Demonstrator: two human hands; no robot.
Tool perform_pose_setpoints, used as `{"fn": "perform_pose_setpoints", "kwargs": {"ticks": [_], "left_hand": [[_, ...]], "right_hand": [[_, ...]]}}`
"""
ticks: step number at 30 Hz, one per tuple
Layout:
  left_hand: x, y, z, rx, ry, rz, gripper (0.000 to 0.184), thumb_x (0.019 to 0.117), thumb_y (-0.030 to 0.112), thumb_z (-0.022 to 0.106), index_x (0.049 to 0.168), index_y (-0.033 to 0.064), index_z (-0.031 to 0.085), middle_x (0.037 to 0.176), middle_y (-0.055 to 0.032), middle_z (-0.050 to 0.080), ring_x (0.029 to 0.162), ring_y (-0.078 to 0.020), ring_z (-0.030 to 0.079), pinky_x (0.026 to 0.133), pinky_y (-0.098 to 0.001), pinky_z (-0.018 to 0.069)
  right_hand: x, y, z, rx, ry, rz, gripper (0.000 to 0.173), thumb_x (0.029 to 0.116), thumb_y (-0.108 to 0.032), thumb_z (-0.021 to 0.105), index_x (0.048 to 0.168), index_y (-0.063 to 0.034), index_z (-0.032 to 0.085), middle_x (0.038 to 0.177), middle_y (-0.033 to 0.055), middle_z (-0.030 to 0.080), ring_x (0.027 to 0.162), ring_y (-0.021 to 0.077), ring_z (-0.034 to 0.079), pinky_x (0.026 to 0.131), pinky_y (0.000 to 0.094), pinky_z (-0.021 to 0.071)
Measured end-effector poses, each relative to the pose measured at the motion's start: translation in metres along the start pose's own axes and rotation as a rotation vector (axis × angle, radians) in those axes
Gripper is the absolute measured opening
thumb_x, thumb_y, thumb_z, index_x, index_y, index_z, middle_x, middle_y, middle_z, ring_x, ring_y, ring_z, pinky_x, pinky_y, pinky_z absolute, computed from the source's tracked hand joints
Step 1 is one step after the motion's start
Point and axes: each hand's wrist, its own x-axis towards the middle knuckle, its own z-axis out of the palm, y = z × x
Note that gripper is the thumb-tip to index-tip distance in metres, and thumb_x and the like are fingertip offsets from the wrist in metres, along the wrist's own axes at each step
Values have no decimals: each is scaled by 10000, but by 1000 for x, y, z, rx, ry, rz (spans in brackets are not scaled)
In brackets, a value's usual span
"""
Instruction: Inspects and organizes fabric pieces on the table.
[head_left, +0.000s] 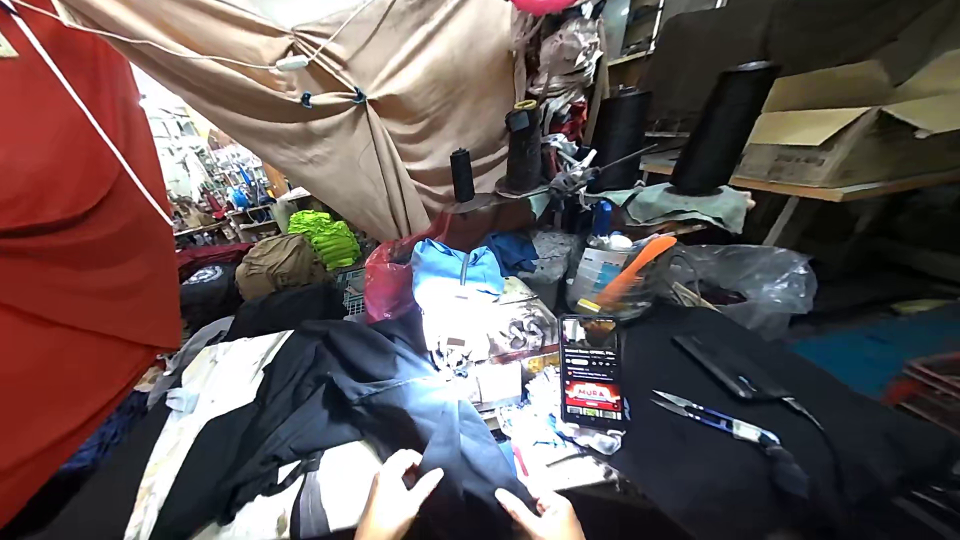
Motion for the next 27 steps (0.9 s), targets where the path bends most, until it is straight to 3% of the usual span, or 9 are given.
{"fn": "perform_pose_setpoints", "kwargs": {"ticks": [5,10,15,19,21,23,25,26,27], "left_hand": [[-19,72,-19,131,376,364,166,876,242,783,903,79,765,895,-13,743,913,-99,673,880,-315,540],[-23,75,13,163,321,619,84,916,214,746,975,187,799,907,37,723,954,-95,636,901,-282,489],[-29,73,33,190,314,688,101,926,186,735,993,183,810,888,23,706,933,-103,622,886,-259,481],[-30,73,37,216,317,727,102,933,208,719,992,201,803,924,35,711,971,-112,622,924,-272,477],[-36,69,38,53,354,594,119,961,276,707,1010,208,791,1011,60,716,1079,-89,604,1008,-299,441],[-52,57,40,-257,465,273,205,994,241,648,1107,78,698,1128,5,681,1171,-64,578,1064,-282,434],[-61,50,42,-652,557,-257,391,1051,156,486,1333,-102,405,1238,-158,556,1139,-125,566,996,-308,480],[-60,48,40,-859,544,-542,499,1108,243,381,1473,-86,295,1364,-248,491,1185,-235,545,1007,-395,468],[-56,44,39,-1040,475,-767,603,1126,408,263,1544,-26,255,1462,-264,448,1255,-307,529,1032,-458,452]], "right_hand": [[-9,-35,3,86,-34,-54,83,882,-11,727,962,9,741,824,-7,754,744,19,704,746,233,607],[-10,-50,3,120,-134,-62,84,944,-28,668,945,-5,748,803,-10,747,729,37,704,732,246,609],[-10,-49,-3,148,-188,-80,228,1021,-61,533,905,-36,728,783,-35,714,725,39,679,728,254,592],[-6,-54,3,249,-144,-17,64,939,-92,700,934,-43,742,808,-16,750,739,61,713,740,266,616],[0,-53,7,313,-117,35,29,920,-48,715,932,-30,734,807,10,745,731,69,702,729,264,604],[4,-56,10,377,-114,70,46,927,-18,688,956,-21,724,837,30,749,758,84,708,748,277,607],[6,-64,12,432,-96,110,81,924,16,649,961,-15,713,838,42,751,758,96,715,742,286,611],[7,-68,13,456,-89,127,86,927,23,634,944,-17,708,827,46,751,746,97,716,730,283,612],[7,-70,14,476,-87,136,93,930,25,624,923,-16,707,814,52,748,731,98,714,718,280,611]]}}
